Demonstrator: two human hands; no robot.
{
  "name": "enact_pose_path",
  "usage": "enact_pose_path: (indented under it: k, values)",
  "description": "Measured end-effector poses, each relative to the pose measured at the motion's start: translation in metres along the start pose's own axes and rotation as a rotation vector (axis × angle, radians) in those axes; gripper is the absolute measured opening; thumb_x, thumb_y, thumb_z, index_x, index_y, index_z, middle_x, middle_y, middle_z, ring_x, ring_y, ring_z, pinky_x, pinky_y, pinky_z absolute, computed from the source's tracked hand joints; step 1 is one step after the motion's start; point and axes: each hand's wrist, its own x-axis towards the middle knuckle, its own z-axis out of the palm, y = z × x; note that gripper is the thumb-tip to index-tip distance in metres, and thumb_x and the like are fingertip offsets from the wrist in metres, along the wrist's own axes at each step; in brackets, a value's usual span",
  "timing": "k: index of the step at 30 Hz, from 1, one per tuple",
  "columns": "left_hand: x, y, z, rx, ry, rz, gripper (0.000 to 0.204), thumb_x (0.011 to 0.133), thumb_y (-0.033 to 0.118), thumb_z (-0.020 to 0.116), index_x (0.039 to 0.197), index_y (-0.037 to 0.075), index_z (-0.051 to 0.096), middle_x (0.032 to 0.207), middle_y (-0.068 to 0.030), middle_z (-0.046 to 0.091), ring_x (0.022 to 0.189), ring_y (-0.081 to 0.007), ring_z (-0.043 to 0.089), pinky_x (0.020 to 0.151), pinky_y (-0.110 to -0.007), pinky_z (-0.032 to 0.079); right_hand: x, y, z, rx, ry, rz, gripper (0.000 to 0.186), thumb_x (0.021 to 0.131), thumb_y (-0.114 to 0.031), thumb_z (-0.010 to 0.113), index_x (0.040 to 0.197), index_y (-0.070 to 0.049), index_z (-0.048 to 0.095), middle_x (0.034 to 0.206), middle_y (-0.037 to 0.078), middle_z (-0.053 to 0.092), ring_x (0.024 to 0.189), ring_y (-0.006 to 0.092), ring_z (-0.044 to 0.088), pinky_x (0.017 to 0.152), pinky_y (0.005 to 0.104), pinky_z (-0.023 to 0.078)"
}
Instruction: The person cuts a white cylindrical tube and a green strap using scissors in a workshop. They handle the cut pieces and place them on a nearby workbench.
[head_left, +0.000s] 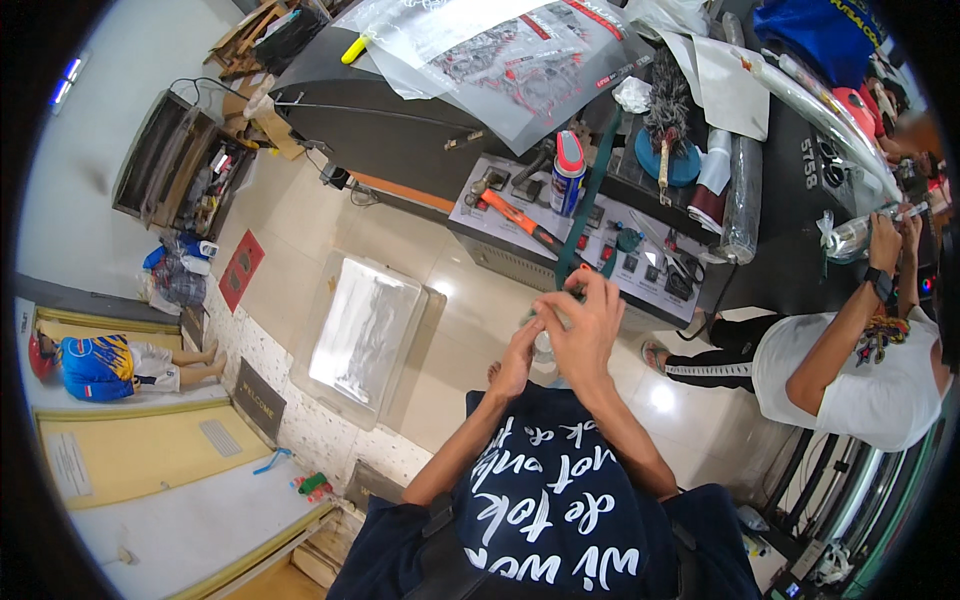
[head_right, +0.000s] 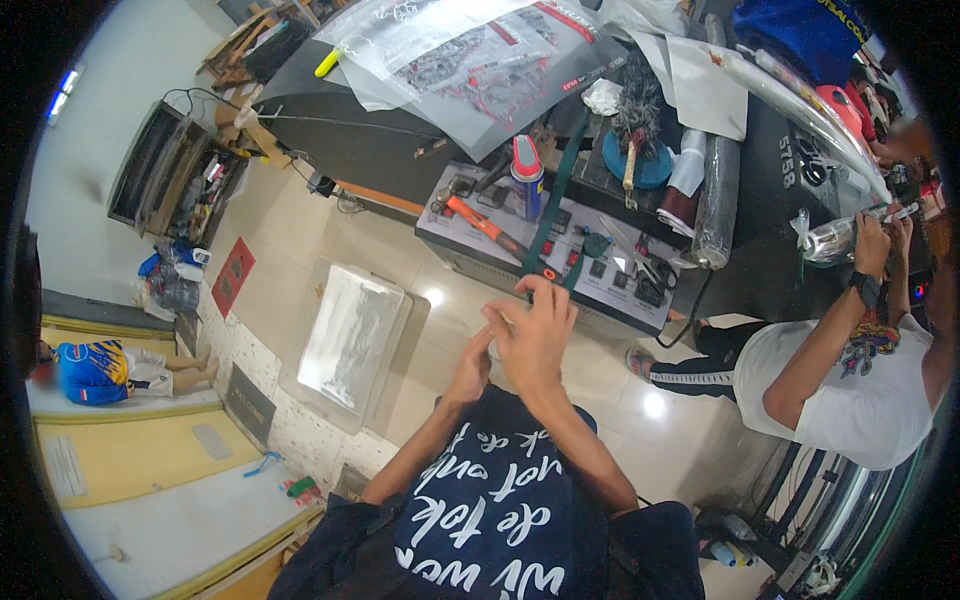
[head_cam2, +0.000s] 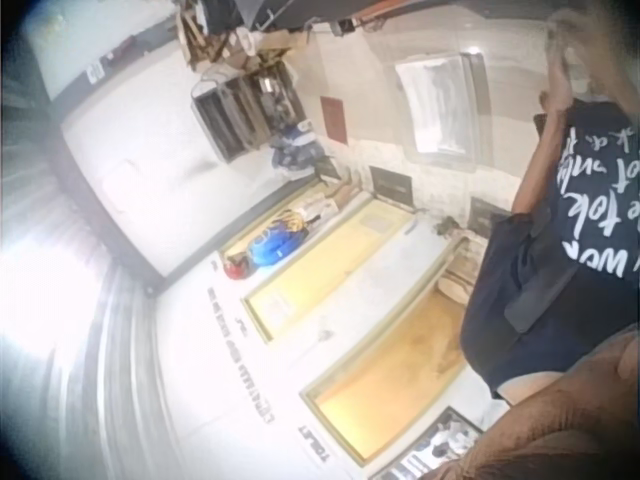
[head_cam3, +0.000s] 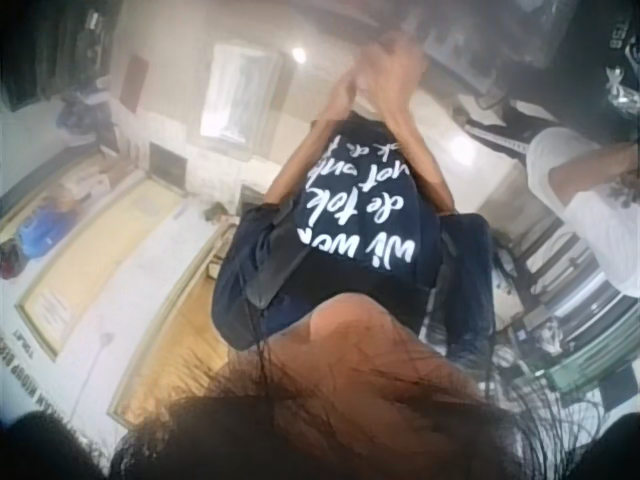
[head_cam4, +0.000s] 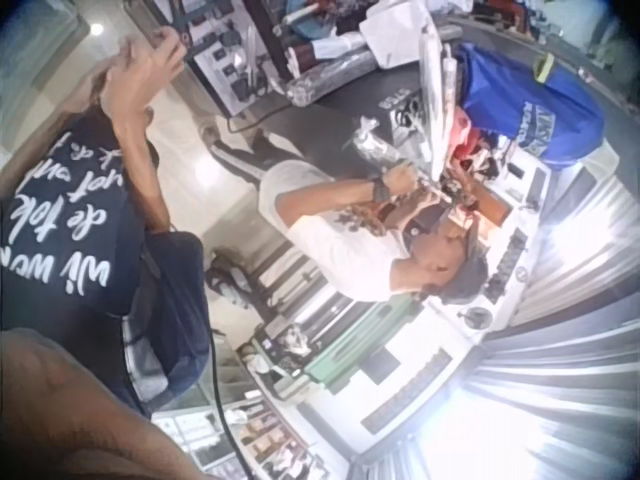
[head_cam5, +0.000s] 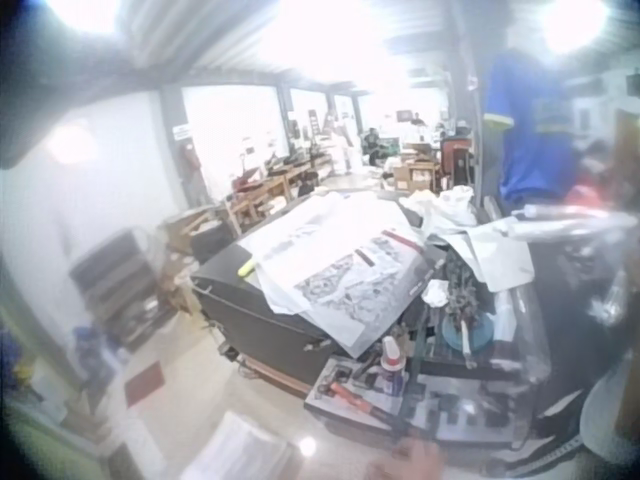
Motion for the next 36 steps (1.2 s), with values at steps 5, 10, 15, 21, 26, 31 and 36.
enact_pose_path:
  k: [5, 10, 15, 21, 26, 31, 36]
  values:
    - [0.006, 0.015, 0.002, -0.358, -0.268, -0.160, 0.045, 0.106, 0.029, 0.039, 0.140, 0.001, 0.049, 0.134, -0.0086, 0.054, 0.131, -0.0206, 0.048, 0.111, -0.037, 0.034, 0.012, 0.043, 0.003, 0.590, -0.258, 0.479, 0.012, 0.084, -0.013, 0.077, 0.092, -0.004, 0.077, 0.079, 0.007, 0.065, 0.074, 0.0144, 0.060, 0.071, 0.0267, 0.047]
    - [0.005, 0.056, 0.030, -0.185, -0.273, -0.241, 0.043, 0.107, 0.032, 0.047, 0.140, 0.005, 0.044, 0.131, -0.0054, 0.051, 0.124, -0.0143, 0.047, 0.107, -0.032, 0.036, 0.014, 0.042, -0.004, 0.497, -0.392, 0.320, 0.011, 0.082, -0.013, 0.077, 0.089, -0.004, 0.076, 0.079, 0.006, 0.065, 0.076, 0.0208, 0.061, 0.072, 0.0329, 0.048]
    - [0.002, 0.042, 0.024, -0.004, -0.190, -0.063, 0.042, 0.108, 0.032, 0.048, 0.141, 0.006, 0.046, 0.132, -0.0056, 0.053, 0.118, -0.0133, 0.051, 0.103, -0.029, 0.040, -0.002, 0.008, -0.029, 0.087, -0.124, -0.110, 0.009, 0.081, -0.008, 0.076, 0.089, -0.005, 0.076, 0.089, 0.006, 0.062, 0.081, 0.0223, 0.059, 0.073, 0.0337, 0.044]
    - [0.016, 0.080, 0.018, 0.127, -0.177, -0.120, 0.039, 0.110, 0.033, 0.044, 0.136, 0.006, 0.054, 0.121, -0.0041, 0.060, 0.116, -0.0119, 0.053, 0.102, -0.027, 0.040, -0.075, 0.039, -0.006, 0.835, -0.169, 0.540, 0.008, 0.090, -0.009, 0.074, 0.093, -0.003, 0.072, 0.105, 0.004, 0.062, 0.092, 0.0140, 0.059, 0.076, 0.0291, 0.043]
    - [0.017, 0.086, 0.031, 0.002, -0.120, -0.141, 0.031, 0.109, 0.032, 0.050, 0.127, 0.008, 0.054, 0.117, -0.0021, 0.057, 0.110, -0.0124, 0.053, 0.100, -0.027, 0.040, -0.087, 0.057, 0.011, 1.039, -0.257, 0.522, 0.012, 0.095, -0.009, 0.071, 0.102, -0.001, 0.069, 0.109, 0.004, 0.064, 0.097, 0.0117, 0.060, 0.077, 0.0244, 0.046]
    - [0.019, 0.063, 0.010, -0.087, -0.187, -0.193, 0.025, 0.107, 0.028, 0.054, 0.122, 0.009, 0.052, 0.114, 0.0001, 0.054, 0.110, -0.0109, 0.050, 0.097, -0.026, 0.040, -0.083, 0.057, 0.013, 1.067, -0.183, 0.529, 0.012, 0.094, -0.010, 0.072, 0.102, -0.001, 0.068, 0.104, 0.003, 0.066, 0.095, 0.0101, 0.060, 0.075, 0.0229, 0.046]
    - [0.012, 0.069, 0.004, 0.070, -0.150, -0.140, 0.026, 0.106, 0.024, 0.054, 0.126, 0.007, 0.057, 0.118, 0.0000, 0.058, 0.110, -0.0108, 0.053, 0.094, -0.027, 0.042, -0.080, 0.049, 0.015, 1.188, -0.068, 0.634, 0.013, 0.094, -0.012, 0.073, 0.101, -0.001, 0.068, 0.102, 0.002, 0.066, 0.094, 0.0085, 0.060, 0.070, 0.0217, 0.046]
